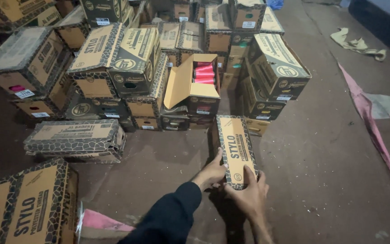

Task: Picking up loose thread spools, placing them into boxes, and organizing the boxes on the floor of a factory.

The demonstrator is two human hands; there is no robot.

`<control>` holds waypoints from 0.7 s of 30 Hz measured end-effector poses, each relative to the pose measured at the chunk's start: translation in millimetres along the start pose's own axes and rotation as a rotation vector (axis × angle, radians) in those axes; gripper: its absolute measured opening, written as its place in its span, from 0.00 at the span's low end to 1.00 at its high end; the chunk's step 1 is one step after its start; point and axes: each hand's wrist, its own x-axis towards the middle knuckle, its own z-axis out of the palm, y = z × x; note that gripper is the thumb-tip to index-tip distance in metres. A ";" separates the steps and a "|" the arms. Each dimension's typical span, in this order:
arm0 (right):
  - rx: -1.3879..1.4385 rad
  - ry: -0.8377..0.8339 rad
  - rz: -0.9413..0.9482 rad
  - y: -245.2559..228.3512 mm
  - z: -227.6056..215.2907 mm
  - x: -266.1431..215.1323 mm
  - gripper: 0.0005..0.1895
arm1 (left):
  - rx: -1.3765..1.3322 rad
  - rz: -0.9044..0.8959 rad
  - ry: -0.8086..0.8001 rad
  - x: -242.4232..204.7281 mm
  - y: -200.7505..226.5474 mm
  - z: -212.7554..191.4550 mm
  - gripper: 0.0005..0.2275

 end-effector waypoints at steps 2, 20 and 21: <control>0.009 0.009 0.004 4.6 2.8 1.3 0.55 | -0.030 -0.020 -0.018 3.1 -0.8 2.2 0.32; 0.001 0.057 -0.017 -19.1 26.8 24.4 0.56 | 0.131 0.050 0.107 45.3 -0.2 -8.1 0.35; -0.024 0.068 -0.037 -18.1 30.1 36.6 0.53 | 0.193 0.121 0.178 54.7 -0.1 -6.4 0.29</control>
